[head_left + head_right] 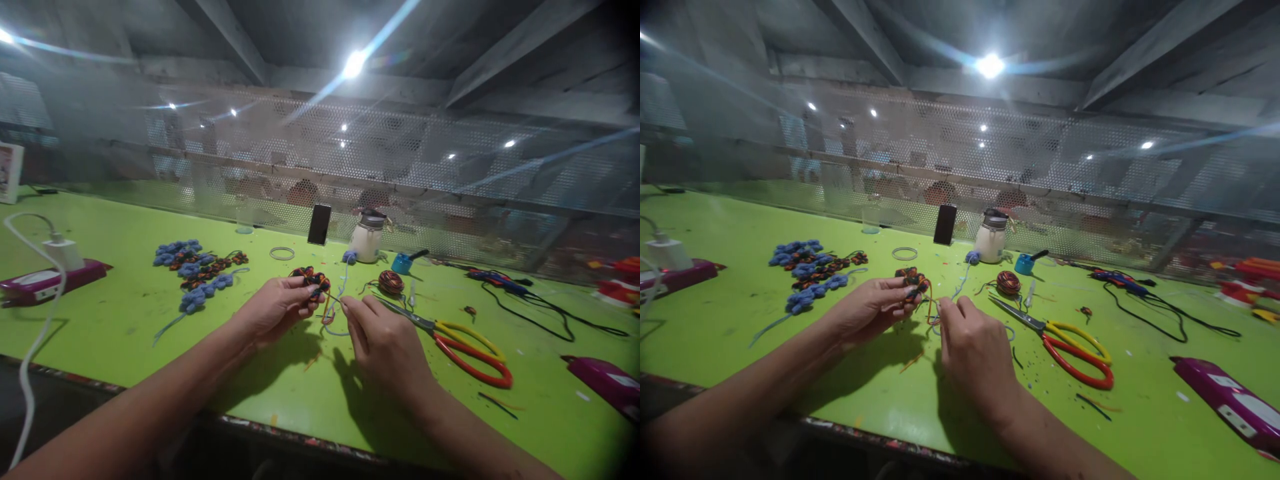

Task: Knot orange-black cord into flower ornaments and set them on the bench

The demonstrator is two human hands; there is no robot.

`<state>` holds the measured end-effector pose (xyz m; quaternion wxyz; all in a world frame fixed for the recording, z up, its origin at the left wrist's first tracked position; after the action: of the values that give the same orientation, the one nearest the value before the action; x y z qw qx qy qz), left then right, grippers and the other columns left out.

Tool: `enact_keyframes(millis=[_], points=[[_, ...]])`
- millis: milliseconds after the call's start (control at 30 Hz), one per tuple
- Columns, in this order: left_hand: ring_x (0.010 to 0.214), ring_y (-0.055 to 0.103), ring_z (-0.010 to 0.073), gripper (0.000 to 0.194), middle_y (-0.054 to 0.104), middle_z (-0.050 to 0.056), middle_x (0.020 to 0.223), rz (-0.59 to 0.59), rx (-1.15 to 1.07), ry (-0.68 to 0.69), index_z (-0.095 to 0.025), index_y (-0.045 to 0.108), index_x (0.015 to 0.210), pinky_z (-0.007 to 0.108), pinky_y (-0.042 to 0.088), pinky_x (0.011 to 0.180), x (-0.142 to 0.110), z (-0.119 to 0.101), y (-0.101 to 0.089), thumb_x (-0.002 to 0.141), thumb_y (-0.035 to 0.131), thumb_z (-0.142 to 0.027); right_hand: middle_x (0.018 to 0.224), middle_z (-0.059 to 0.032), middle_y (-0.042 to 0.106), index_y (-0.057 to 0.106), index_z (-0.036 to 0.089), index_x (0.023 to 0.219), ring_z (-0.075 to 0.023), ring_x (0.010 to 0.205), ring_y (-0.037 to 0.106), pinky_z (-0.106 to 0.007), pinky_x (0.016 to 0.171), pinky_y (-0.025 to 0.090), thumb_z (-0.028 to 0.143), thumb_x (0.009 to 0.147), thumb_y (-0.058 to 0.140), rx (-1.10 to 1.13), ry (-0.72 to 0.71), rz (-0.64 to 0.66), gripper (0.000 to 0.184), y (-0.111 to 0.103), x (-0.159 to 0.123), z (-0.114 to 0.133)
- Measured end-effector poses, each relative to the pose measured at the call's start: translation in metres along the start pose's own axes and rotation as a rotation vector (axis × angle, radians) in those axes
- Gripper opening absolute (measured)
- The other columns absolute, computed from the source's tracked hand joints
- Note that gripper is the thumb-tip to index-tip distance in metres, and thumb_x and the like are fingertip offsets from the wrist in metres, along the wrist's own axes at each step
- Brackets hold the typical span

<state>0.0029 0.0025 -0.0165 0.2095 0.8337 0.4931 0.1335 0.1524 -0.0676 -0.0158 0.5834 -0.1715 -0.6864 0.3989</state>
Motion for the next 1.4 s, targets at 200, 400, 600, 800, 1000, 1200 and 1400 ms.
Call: enact_keyframes(millis=[200, 400, 600, 800, 1000, 1200, 1400], points=[[0.059, 0.05, 0.0072, 0.012, 0.061, 0.01, 0.072, 0.008, -0.015, -0.025, -0.003, 0.066, 0.079, 0.018, 0.034, 0.051, -0.0005, -0.0003, -0.0004, 0.069, 0.066, -0.01, 0.074, -0.0047, 0.056, 0.06, 0.017, 0.1, -0.0149, 0.063, 0.051, -0.026, 0.057, 0.032, 0.019, 0.086, 0.042, -0.003, 0.013, 0.01, 0.022, 0.0003, -0.0008, -0.0001], [0.058, 0.05, 0.0067, 0.012, 0.06, 0.009, 0.072, 0.02, -0.032, -0.045, -0.002, 0.065, 0.08, 0.016, 0.034, 0.05, -0.0017, -0.0007, -0.001, 0.069, 0.066, -0.008, 0.073, -0.0039, 0.054, 0.061, 0.017, 0.097, -0.0139, 0.062, 0.05, -0.025, 0.056, 0.031, 0.019, 0.087, 0.042, -0.003, 0.008, 0.016, 0.022, -0.0004, -0.0007, 0.0008], [0.058, 0.05, 0.0066, 0.011, 0.06, 0.009, 0.069, 0.006, -0.017, -0.007, -0.001, 0.065, 0.078, 0.016, 0.034, 0.05, -0.0005, 0.0021, 0.0023, 0.071, 0.064, -0.009, 0.071, -0.0032, 0.053, 0.061, 0.018, 0.097, -0.0134, 0.058, 0.047, -0.026, 0.054, 0.027, 0.02, 0.086, 0.042, -0.074, 0.004, 0.015, 0.022, -0.0004, -0.0007, 0.0008], [0.062, 0.052, 0.0081, 0.013, 0.061, 0.009, 0.073, 0.018, -0.016, -0.033, -0.003, 0.066, 0.08, 0.018, 0.037, 0.056, 0.0006, 0.0025, -0.003, 0.069, 0.066, -0.01, 0.073, -0.0035, 0.054, 0.06, 0.017, 0.095, -0.0139, 0.061, 0.049, -0.026, 0.056, 0.03, 0.019, 0.087, 0.042, -0.017, 0.017, 0.005, 0.021, -0.0019, -0.0005, 0.0014], [0.063, 0.052, 0.0079, 0.013, 0.06, 0.009, 0.073, 0.031, -0.019, -0.025, -0.002, 0.065, 0.081, 0.018, 0.037, 0.056, 0.0006, 0.0029, -0.0043, 0.07, 0.065, -0.01, 0.073, -0.0035, 0.054, 0.06, 0.017, 0.096, -0.014, 0.063, 0.05, -0.025, 0.057, 0.032, 0.02, 0.087, 0.042, 0.018, 0.006, -0.009, 0.021, -0.0018, -0.0012, 0.0019], [0.061, 0.052, 0.008, 0.014, 0.06, 0.009, 0.071, 0.041, -0.021, -0.021, -0.003, 0.065, 0.08, 0.019, 0.037, 0.056, 0.0002, 0.0038, -0.0021, 0.069, 0.067, -0.011, 0.073, -0.0033, 0.054, 0.06, 0.017, 0.095, -0.014, 0.061, 0.049, -0.026, 0.055, 0.03, 0.021, 0.087, 0.041, -0.019, 0.014, 0.009, 0.021, -0.0014, 0.0, 0.0015], [0.064, 0.054, 0.0092, 0.012, 0.061, 0.009, 0.072, 0.01, -0.014, 0.007, -0.004, 0.066, 0.077, 0.02, 0.039, 0.059, 0.0006, 0.0052, -0.0016, 0.067, 0.068, -0.01, 0.073, -0.0035, 0.055, 0.06, 0.018, 0.094, -0.0142, 0.061, 0.05, -0.026, 0.056, 0.031, 0.021, 0.087, 0.04, -0.023, 0.036, 0.031, 0.022, -0.0036, 0.001, 0.0022]])
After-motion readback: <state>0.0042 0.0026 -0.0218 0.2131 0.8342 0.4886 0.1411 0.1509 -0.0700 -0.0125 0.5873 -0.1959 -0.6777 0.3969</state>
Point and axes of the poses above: each hand's wrist, its own x-axis towards the middle knuckle, its own y-axis out of the palm, z = x × y, the point moved 2 cm from there along x, towards the middle knuckle
